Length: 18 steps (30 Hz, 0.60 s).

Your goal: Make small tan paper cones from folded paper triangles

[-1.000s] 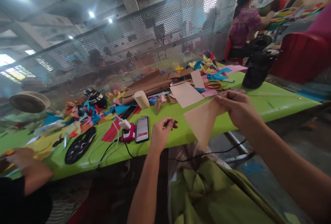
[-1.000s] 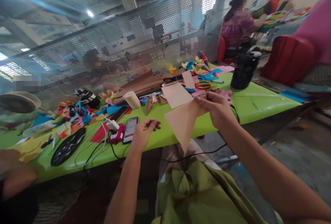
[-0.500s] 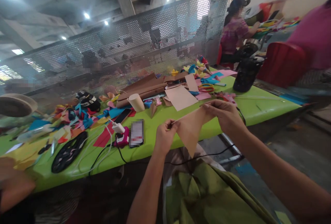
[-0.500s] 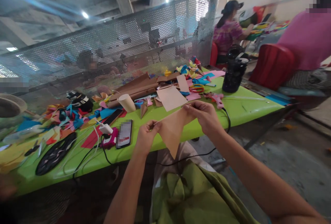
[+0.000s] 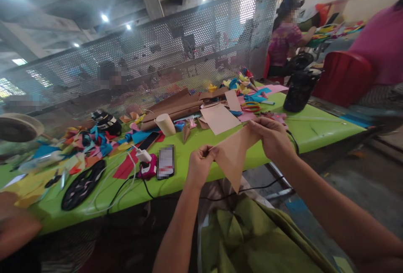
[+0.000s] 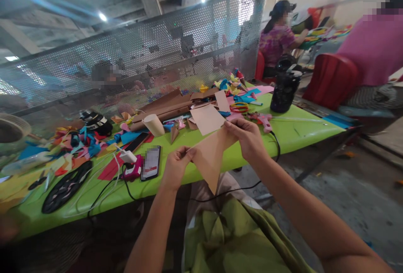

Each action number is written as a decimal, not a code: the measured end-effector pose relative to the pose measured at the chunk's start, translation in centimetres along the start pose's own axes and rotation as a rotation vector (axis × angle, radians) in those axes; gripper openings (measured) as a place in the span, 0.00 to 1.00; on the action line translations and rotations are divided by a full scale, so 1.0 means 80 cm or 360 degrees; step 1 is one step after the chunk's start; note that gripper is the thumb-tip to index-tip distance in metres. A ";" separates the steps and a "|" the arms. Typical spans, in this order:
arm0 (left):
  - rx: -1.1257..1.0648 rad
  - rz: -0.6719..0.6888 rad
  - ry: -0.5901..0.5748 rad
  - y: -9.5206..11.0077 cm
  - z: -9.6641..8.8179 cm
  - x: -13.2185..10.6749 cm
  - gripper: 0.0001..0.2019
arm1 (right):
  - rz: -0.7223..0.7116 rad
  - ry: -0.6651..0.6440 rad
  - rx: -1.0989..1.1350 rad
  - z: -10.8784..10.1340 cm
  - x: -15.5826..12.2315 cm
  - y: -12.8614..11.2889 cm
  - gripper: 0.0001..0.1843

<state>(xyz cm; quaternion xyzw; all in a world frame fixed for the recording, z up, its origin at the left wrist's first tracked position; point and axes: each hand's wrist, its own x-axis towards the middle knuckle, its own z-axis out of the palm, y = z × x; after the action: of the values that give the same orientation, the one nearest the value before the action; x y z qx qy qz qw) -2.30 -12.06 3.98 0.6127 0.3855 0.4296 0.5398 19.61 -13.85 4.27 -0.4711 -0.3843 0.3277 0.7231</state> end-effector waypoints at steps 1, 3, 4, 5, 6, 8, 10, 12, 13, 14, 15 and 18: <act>0.0005 0.0017 0.0032 0.001 -0.005 0.000 0.21 | -0.0003 0.0037 0.0029 -0.002 0.003 -0.001 0.15; 0.0055 0.0063 0.0153 0.004 -0.018 0.001 0.19 | -0.0015 0.0121 0.0080 -0.008 0.010 -0.002 0.14; 0.0106 0.0099 0.0238 0.006 -0.025 0.001 0.17 | -0.0019 0.0140 0.0094 -0.012 0.012 -0.004 0.13; 0.0190 0.0148 0.0317 0.008 -0.031 0.002 0.16 | -0.0021 0.0120 0.0095 -0.014 0.013 -0.005 0.12; 0.0291 0.0218 0.0395 0.011 -0.036 0.002 0.14 | -0.0027 0.0062 0.0079 -0.016 0.013 -0.005 0.12; 0.0543 0.0426 0.0509 0.016 -0.041 0.003 0.11 | -0.0053 -0.0136 0.0013 -0.014 0.010 -0.005 0.17; 0.0819 0.0687 0.0541 0.019 -0.041 0.004 0.08 | -0.0106 -0.0341 -0.0066 -0.008 0.004 -0.001 0.28; 0.1049 0.0944 0.0507 0.016 -0.037 0.006 0.08 | -0.0191 -0.0471 -0.0143 -0.001 -0.001 0.008 0.32; 0.1138 0.1065 0.0483 0.012 -0.036 0.007 0.09 | -0.0262 -0.0506 -0.0188 0.001 -0.002 0.013 0.28; 0.1214 0.1170 0.0460 0.005 -0.034 0.008 0.09 | -0.0352 -0.0520 -0.0246 0.002 -0.002 0.019 0.22; 0.1286 0.1270 0.0445 -0.003 -0.034 0.008 0.10 | -0.0454 -0.0517 -0.0321 0.001 -0.001 0.026 0.15; 0.1552 0.1338 0.0409 -0.036 -0.036 0.005 0.13 | -0.0693 -0.0493 -0.0635 -0.010 0.004 0.051 0.04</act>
<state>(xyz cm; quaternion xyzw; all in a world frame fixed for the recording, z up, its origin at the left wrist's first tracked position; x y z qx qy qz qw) -4.89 -10.36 1.33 0.8294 0.3253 0.4496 -0.0640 20.02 -12.56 0.34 -0.4549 -0.6380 0.1514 0.6026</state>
